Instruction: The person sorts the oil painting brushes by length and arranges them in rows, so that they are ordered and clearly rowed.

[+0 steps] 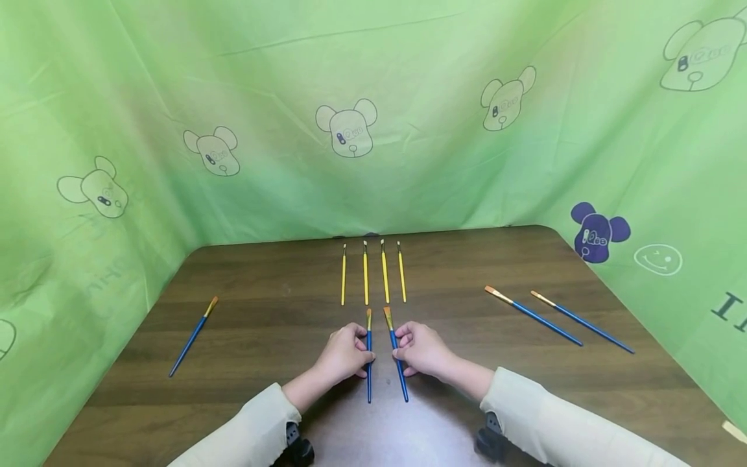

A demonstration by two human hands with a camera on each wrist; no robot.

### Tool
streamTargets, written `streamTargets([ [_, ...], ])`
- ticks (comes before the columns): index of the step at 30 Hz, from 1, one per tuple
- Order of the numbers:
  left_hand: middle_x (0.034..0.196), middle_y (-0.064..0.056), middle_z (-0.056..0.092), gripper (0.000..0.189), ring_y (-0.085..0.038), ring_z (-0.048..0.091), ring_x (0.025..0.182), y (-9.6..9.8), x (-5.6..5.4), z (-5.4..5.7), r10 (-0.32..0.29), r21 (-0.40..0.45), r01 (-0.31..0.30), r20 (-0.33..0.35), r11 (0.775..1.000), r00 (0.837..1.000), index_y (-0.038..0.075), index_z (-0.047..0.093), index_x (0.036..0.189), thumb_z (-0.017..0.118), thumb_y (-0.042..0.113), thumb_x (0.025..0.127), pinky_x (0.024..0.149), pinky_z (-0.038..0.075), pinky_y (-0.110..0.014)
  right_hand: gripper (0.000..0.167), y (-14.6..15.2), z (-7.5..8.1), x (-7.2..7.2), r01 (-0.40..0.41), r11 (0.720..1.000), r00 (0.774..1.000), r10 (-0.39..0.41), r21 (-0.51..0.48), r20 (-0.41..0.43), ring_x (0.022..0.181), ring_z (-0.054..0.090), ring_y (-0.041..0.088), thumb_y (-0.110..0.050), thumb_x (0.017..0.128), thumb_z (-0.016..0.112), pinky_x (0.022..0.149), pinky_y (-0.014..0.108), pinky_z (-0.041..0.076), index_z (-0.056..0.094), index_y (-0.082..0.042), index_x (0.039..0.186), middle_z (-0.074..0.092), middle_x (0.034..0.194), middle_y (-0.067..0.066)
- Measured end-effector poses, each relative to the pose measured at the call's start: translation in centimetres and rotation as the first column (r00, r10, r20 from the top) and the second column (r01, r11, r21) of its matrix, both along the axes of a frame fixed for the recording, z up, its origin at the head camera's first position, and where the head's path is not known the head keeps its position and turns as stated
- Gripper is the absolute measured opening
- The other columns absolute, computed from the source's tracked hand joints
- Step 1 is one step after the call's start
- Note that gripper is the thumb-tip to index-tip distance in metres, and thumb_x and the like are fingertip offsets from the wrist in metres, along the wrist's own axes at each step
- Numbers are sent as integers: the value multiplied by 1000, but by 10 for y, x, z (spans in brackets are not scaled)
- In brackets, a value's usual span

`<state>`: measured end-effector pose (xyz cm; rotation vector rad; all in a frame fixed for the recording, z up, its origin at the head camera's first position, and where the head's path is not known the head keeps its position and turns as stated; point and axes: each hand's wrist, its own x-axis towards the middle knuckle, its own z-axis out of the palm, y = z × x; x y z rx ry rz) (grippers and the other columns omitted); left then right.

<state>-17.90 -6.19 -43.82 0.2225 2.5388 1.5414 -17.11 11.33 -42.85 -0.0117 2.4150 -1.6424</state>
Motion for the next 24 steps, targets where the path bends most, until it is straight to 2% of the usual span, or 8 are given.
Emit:
streamTargets([
  [11, 76, -9, 59, 41, -17, 61, 46, 0, 0, -1, 12, 3, -12, 17, 1000, 1000, -12, 55, 113, 75, -7, 77, 43, 54, -29, 29, -1, 0, 1, 4, 1000, 1000, -4, -12, 1, 64, 59, 20, 13, 80, 67, 50, 34, 57, 55, 7, 106, 54, 85, 12],
  [24, 80, -10, 58, 39, -15, 60, 46, 0, 2, -3, 39, 59, -41, 39, 997, 998, -11, 55, 114, 74, -9, 80, 44, 55, -31, 27, 0, 0, 3, 12, 999, 1000, -12, -30, 14, 69, 59, 21, 12, 83, 67, 52, 35, 57, 55, 7, 108, 53, 88, 13],
])
